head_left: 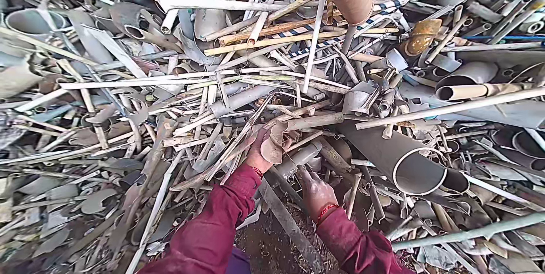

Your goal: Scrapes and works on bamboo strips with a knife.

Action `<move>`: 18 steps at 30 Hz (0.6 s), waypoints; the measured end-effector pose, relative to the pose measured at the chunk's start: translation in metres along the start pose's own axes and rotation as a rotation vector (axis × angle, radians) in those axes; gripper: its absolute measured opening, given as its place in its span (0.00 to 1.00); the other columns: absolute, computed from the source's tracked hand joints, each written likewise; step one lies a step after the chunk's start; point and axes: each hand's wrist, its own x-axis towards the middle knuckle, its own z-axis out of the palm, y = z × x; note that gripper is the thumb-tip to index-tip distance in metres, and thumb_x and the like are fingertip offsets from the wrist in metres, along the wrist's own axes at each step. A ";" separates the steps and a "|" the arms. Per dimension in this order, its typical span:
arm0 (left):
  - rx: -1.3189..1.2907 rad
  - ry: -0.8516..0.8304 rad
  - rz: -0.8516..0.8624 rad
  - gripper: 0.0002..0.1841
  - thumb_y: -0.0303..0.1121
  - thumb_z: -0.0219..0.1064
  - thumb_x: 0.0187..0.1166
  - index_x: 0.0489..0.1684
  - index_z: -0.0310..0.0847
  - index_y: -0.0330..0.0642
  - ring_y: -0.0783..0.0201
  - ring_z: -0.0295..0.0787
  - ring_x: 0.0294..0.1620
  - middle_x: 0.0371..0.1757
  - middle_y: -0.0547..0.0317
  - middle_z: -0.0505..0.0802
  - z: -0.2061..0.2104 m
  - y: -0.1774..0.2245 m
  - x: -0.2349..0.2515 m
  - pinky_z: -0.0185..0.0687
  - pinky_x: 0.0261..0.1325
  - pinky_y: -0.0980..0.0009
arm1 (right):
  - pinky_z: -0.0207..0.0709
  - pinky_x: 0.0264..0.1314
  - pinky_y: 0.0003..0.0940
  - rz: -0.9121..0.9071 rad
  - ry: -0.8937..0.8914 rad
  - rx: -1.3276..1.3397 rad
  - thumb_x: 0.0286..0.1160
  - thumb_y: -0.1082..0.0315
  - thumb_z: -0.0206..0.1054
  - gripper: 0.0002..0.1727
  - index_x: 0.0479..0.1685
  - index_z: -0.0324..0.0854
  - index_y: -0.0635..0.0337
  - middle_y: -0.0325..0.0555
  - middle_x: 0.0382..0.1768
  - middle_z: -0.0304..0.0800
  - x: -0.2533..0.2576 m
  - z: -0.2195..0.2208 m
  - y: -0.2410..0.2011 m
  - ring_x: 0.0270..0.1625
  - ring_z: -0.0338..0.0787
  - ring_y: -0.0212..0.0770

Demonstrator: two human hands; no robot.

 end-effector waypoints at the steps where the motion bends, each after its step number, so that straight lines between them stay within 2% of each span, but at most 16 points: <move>1: -0.044 -0.011 0.006 0.25 0.49 0.37 0.94 0.72 0.68 0.41 0.48 0.92 0.52 0.56 0.41 0.89 -0.002 0.001 0.000 0.90 0.56 0.55 | 0.76 0.72 0.59 0.008 -0.014 -0.027 0.94 0.66 0.49 0.32 0.97 0.51 0.44 0.63 0.80 0.75 0.001 0.002 -0.003 0.72 0.84 0.65; 3: -0.033 -0.020 0.028 0.24 0.44 0.37 0.91 0.71 0.68 0.38 0.46 0.92 0.54 0.56 0.38 0.89 0.000 0.006 -0.001 0.90 0.58 0.54 | 0.77 0.71 0.58 0.037 -0.017 -0.080 0.93 0.67 0.49 0.34 0.97 0.48 0.40 0.62 0.82 0.72 0.001 -0.003 -0.005 0.74 0.83 0.65; 6: 0.177 -0.039 0.108 0.24 0.35 0.37 0.83 0.74 0.65 0.38 0.45 0.91 0.59 0.59 0.39 0.89 0.004 0.009 -0.006 0.88 0.59 0.48 | 0.78 0.70 0.58 0.051 0.008 -0.057 0.94 0.65 0.49 0.33 0.97 0.48 0.39 0.62 0.80 0.74 -0.002 -0.007 -0.005 0.73 0.84 0.64; 8: 0.207 -0.025 0.120 0.23 0.35 0.37 0.88 0.76 0.63 0.38 0.44 0.92 0.57 0.61 0.38 0.90 0.014 0.004 -0.011 0.90 0.58 0.49 | 0.78 0.70 0.59 -0.007 0.007 0.005 0.94 0.64 0.48 0.32 0.97 0.50 0.45 0.64 0.78 0.76 -0.008 -0.001 -0.008 0.70 0.86 0.65; 10: 0.222 0.058 0.101 0.24 0.45 0.38 0.96 0.77 0.69 0.41 0.52 0.95 0.49 0.55 0.44 0.93 0.027 -0.002 -0.017 0.92 0.51 0.57 | 0.79 0.69 0.59 -0.068 -0.027 0.062 0.96 0.63 0.46 0.30 0.95 0.51 0.54 0.65 0.76 0.78 -0.014 0.007 -0.015 0.67 0.88 0.65; 11: 0.227 0.102 0.116 0.27 0.50 0.36 0.96 0.75 0.70 0.42 0.55 0.95 0.45 0.51 0.48 0.93 0.032 -0.005 -0.019 0.93 0.47 0.60 | 0.79 0.69 0.58 -0.063 -0.047 0.072 0.96 0.62 0.46 0.30 0.94 0.51 0.58 0.65 0.76 0.79 -0.014 0.009 -0.019 0.68 0.88 0.64; 12: 0.229 0.132 0.123 0.30 0.56 0.33 0.94 0.76 0.68 0.43 0.56 0.95 0.45 0.50 0.49 0.92 0.035 -0.005 -0.020 0.93 0.47 0.60 | 0.79 0.69 0.58 -0.027 -0.046 0.071 0.95 0.63 0.47 0.30 0.93 0.50 0.61 0.65 0.75 0.79 -0.013 0.009 -0.020 0.67 0.89 0.64; 14: 0.250 0.173 0.129 0.40 0.66 0.27 0.88 0.79 0.65 0.45 0.53 0.95 0.46 0.51 0.46 0.92 0.035 -0.005 -0.019 0.92 0.46 0.59 | 0.79 0.69 0.58 0.116 -0.015 0.060 0.95 0.61 0.48 0.32 0.92 0.46 0.64 0.65 0.72 0.82 -0.005 0.004 -0.018 0.68 0.89 0.63; 16: 0.252 0.214 0.121 0.45 0.70 0.23 0.84 0.82 0.62 0.43 0.51 0.94 0.47 0.52 0.42 0.92 0.036 -0.006 -0.014 0.91 0.47 0.57 | 0.78 0.71 0.55 0.190 0.010 0.056 0.96 0.56 0.47 0.31 0.90 0.49 0.64 0.64 0.71 0.83 0.001 0.000 -0.014 0.70 0.87 0.61; 18: 0.197 0.265 0.134 0.44 0.69 0.22 0.85 0.79 0.63 0.41 0.50 0.95 0.42 0.47 0.42 0.92 0.037 -0.008 -0.011 0.92 0.43 0.57 | 0.78 0.71 0.55 0.119 -0.045 0.057 0.96 0.58 0.47 0.30 0.88 0.51 0.65 0.66 0.69 0.84 -0.002 0.006 -0.017 0.69 0.88 0.62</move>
